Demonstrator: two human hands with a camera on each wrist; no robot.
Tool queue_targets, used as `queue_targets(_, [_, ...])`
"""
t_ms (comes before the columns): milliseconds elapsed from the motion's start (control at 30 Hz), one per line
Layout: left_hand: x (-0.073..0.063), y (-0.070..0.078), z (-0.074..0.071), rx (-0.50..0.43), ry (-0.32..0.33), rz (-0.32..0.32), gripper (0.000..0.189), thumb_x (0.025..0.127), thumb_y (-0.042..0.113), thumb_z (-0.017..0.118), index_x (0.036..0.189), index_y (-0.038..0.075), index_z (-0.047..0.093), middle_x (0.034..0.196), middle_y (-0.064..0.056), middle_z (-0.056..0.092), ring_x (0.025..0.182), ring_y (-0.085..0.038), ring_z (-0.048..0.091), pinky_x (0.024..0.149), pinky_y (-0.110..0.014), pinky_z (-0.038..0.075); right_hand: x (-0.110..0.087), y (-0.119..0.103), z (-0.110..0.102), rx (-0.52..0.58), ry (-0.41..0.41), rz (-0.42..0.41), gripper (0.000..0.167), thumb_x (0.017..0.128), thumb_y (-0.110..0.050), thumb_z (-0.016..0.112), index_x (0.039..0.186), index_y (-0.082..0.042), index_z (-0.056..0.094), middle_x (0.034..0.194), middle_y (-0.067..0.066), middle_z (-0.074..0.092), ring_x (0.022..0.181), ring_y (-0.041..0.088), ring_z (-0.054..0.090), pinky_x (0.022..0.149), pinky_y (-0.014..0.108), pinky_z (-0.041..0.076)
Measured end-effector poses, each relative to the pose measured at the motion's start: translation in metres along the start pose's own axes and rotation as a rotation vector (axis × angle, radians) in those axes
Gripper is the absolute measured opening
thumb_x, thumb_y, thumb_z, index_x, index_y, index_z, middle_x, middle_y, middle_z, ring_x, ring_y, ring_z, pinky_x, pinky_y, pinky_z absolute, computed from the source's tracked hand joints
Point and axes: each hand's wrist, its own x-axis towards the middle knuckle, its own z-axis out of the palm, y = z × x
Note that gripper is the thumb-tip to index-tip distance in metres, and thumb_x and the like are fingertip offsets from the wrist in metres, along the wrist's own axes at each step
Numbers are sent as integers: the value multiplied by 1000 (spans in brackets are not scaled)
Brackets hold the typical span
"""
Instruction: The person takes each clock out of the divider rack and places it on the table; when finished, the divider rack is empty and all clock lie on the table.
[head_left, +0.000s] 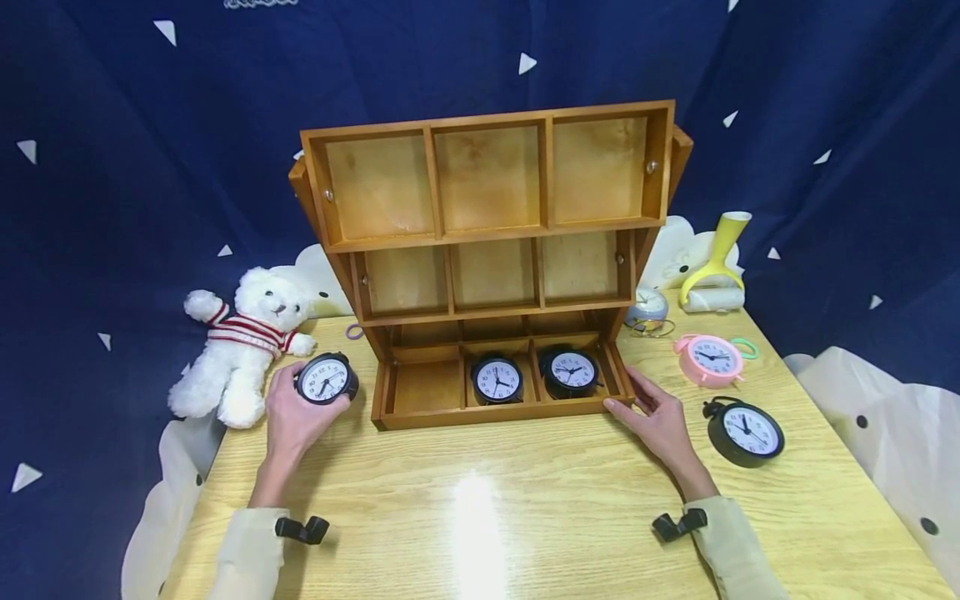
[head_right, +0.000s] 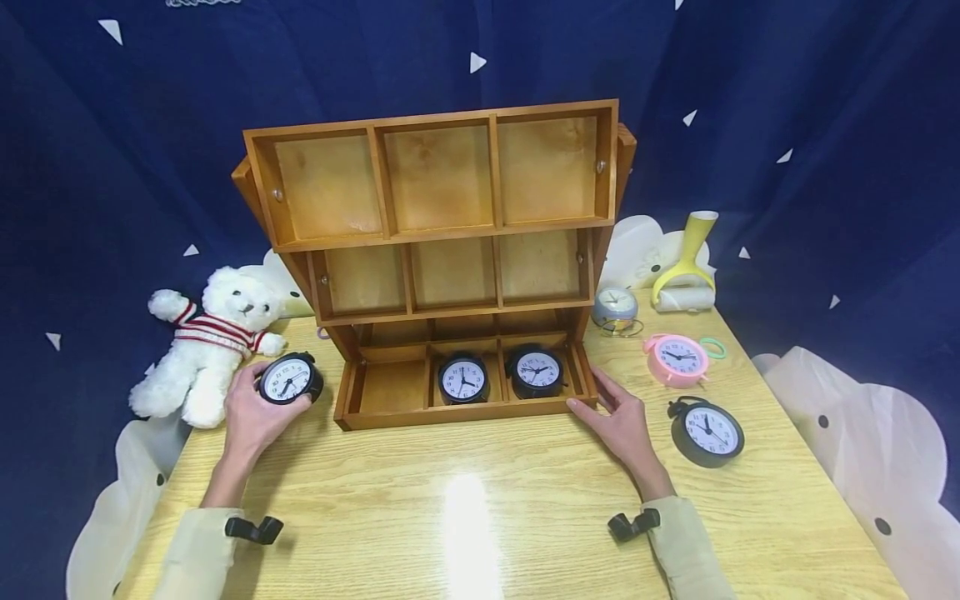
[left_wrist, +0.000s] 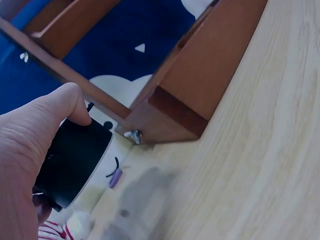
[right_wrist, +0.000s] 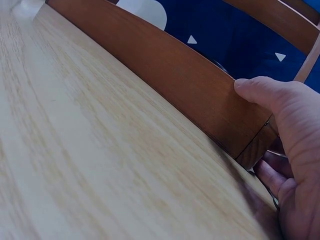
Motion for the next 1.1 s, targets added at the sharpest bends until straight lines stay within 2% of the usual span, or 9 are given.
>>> queue_targets(167, [3,-7,3,12,-16,-16,87,65,26,92,139,-1,55,132,-21,58,117,-38,56,101,-56,49,1,-1,1,4,0,-1,72,89,-15,85,152,-6,53,154,20,52,138,36,52,98,7,46])
queue_targets(367, [9,-11,11,12,-52,-8,88,66,26,92,140,-2,53,131,-22,58,117,-39,56,102,-57,48,2,6,0,24,3,-6,72,89,-11,85,153,-5,53,153,21,52,134,13,54,99,7,46])
queue_targets(433, [12,-12,15,5,-69,-7,88,66,25,92,140,-3,52,131,-23,57,117,-40,55,103,-58,48,3,8,0,28,2,-3,72,89,-9,84,153,-4,52,154,22,51,133,10,54,100,8,46])
queue_targets(567, [15,-17,23,1,-99,-31,90,66,24,93,140,-5,51,132,-25,57,118,-41,55,105,-58,48,2,5,1,26,-7,5,72,89,-7,84,152,1,51,154,24,50,136,19,53,100,8,46])
queue_targets(700, [16,-22,30,4,-127,-57,90,67,22,92,142,-5,50,133,-25,56,120,-41,55,107,-56,48,-2,-15,1,33,-15,14,70,89,-8,84,151,4,51,153,25,51,137,30,52,100,8,46])
queue_targets(900, [17,-22,36,-2,-158,-75,89,69,22,91,142,-6,48,134,-26,55,120,-40,54,107,-56,47,-5,-33,0,15,-19,1,69,89,-7,83,149,6,52,152,27,51,136,29,54,99,8,47])
queue_targets(1100, [21,-20,37,4,-167,-73,88,71,22,90,143,-7,47,134,-27,55,121,-41,53,108,-56,46,-6,-38,0,-21,-14,0,69,89,-10,84,148,8,52,151,27,52,136,38,52,99,10,48])
